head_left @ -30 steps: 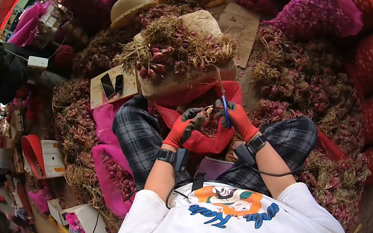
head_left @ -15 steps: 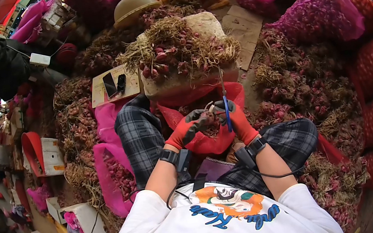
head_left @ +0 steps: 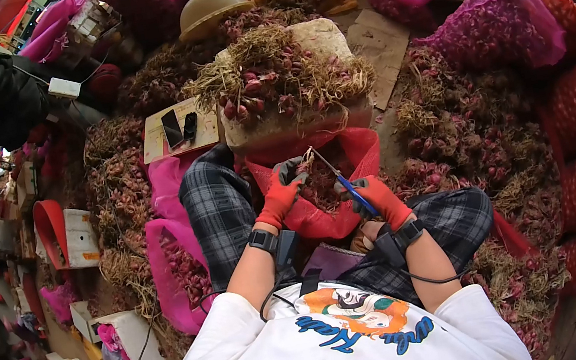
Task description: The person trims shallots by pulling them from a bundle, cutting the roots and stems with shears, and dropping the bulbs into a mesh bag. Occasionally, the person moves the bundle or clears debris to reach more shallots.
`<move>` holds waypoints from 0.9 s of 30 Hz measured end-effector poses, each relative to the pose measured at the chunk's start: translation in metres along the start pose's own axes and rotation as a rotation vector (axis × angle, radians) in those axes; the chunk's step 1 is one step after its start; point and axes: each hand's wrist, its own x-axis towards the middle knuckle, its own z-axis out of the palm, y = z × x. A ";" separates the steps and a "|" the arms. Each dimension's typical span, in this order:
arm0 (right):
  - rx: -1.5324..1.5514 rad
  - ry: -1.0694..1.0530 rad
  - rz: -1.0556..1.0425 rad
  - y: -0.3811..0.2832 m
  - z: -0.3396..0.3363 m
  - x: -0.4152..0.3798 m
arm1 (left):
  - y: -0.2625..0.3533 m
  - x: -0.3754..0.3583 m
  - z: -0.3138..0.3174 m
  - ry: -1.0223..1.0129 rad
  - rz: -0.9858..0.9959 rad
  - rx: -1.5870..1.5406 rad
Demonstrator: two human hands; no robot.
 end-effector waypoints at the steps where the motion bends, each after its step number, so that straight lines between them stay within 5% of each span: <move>1: 0.008 -0.002 0.031 0.000 0.000 0.000 | -0.002 0.000 0.000 -0.009 0.040 -0.014; 5: -0.041 0.023 -0.039 -0.006 0.005 -0.002 | 0.037 -0.018 0.006 -0.032 -0.066 0.076; 8: 0.021 0.056 -0.120 0.001 0.007 0.004 | -0.010 0.002 -0.003 -0.156 0.043 -0.150; 12: 0.273 0.144 -0.221 0.002 0.010 0.017 | 0.026 -0.015 0.012 -0.320 -0.144 -0.506; 16: 0.480 0.142 -0.301 0.000 0.019 0.026 | -0.011 -0.002 0.012 -0.392 0.167 -0.085; 19: 0.475 0.133 -0.359 0.005 0.028 0.036 | -0.005 -0.016 0.022 -0.397 0.180 0.005; 25: 0.631 0.021 -0.252 0.018 0.021 0.037 | 0.013 -0.030 0.045 -0.493 -0.193 -0.648; 27: 0.565 0.032 -0.258 0.015 0.021 0.035 | 0.012 -0.026 0.045 -0.542 -0.196 -0.524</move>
